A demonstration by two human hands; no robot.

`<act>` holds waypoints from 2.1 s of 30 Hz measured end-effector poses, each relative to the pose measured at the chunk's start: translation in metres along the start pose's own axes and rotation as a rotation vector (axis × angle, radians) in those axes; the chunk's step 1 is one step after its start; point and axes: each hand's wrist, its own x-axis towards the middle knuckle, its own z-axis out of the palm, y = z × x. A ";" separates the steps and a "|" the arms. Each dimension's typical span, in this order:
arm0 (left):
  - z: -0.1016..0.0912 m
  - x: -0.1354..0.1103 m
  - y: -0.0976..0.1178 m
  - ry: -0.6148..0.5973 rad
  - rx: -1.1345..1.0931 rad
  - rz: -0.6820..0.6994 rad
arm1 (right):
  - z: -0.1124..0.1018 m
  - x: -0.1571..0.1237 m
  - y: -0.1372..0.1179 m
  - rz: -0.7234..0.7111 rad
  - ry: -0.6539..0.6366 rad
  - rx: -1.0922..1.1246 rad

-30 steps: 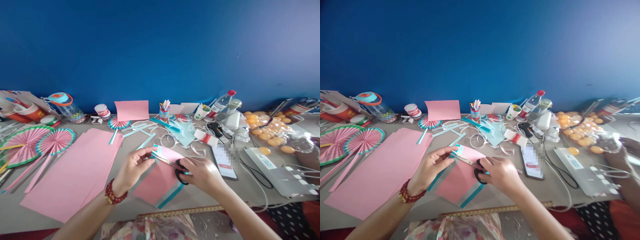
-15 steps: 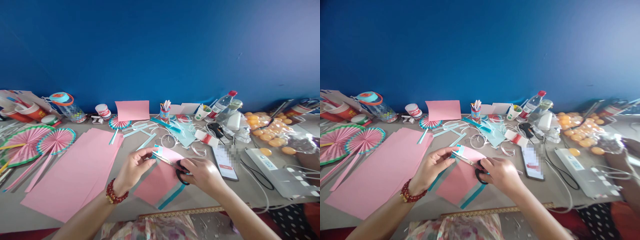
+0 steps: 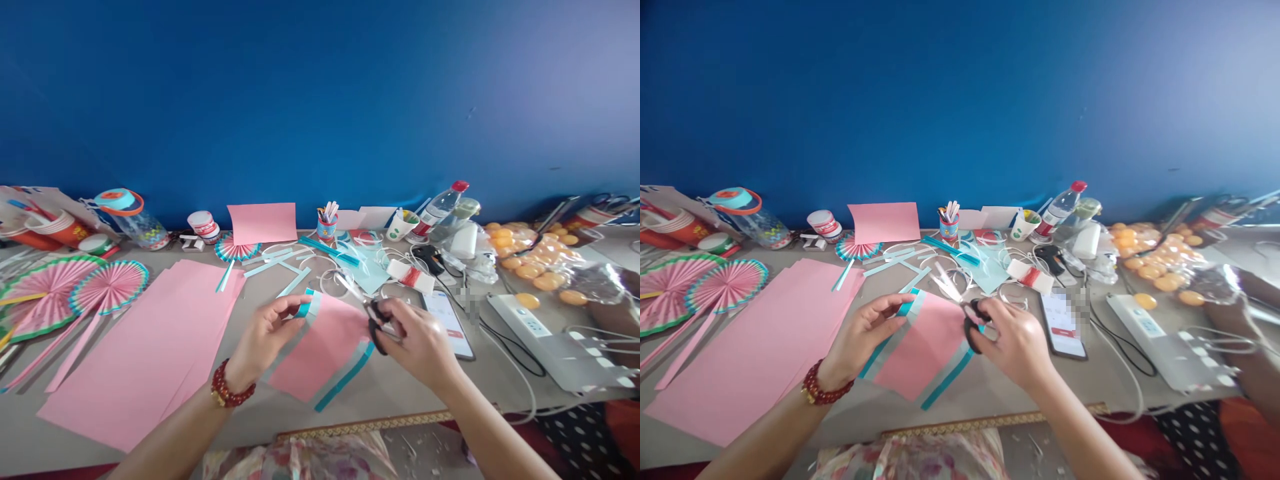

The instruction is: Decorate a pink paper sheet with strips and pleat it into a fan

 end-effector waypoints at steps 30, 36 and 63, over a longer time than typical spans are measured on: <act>0.000 0.026 -0.016 -0.073 0.220 0.069 | 0.054 -0.016 -0.003 0.483 -0.074 0.743; -0.005 0.031 -0.017 -0.068 0.232 0.042 | 0.059 -0.022 0.000 0.465 0.000 0.671; -0.004 0.049 -0.038 0.089 0.636 0.516 | 0.071 -0.034 0.015 0.059 0.063 -0.222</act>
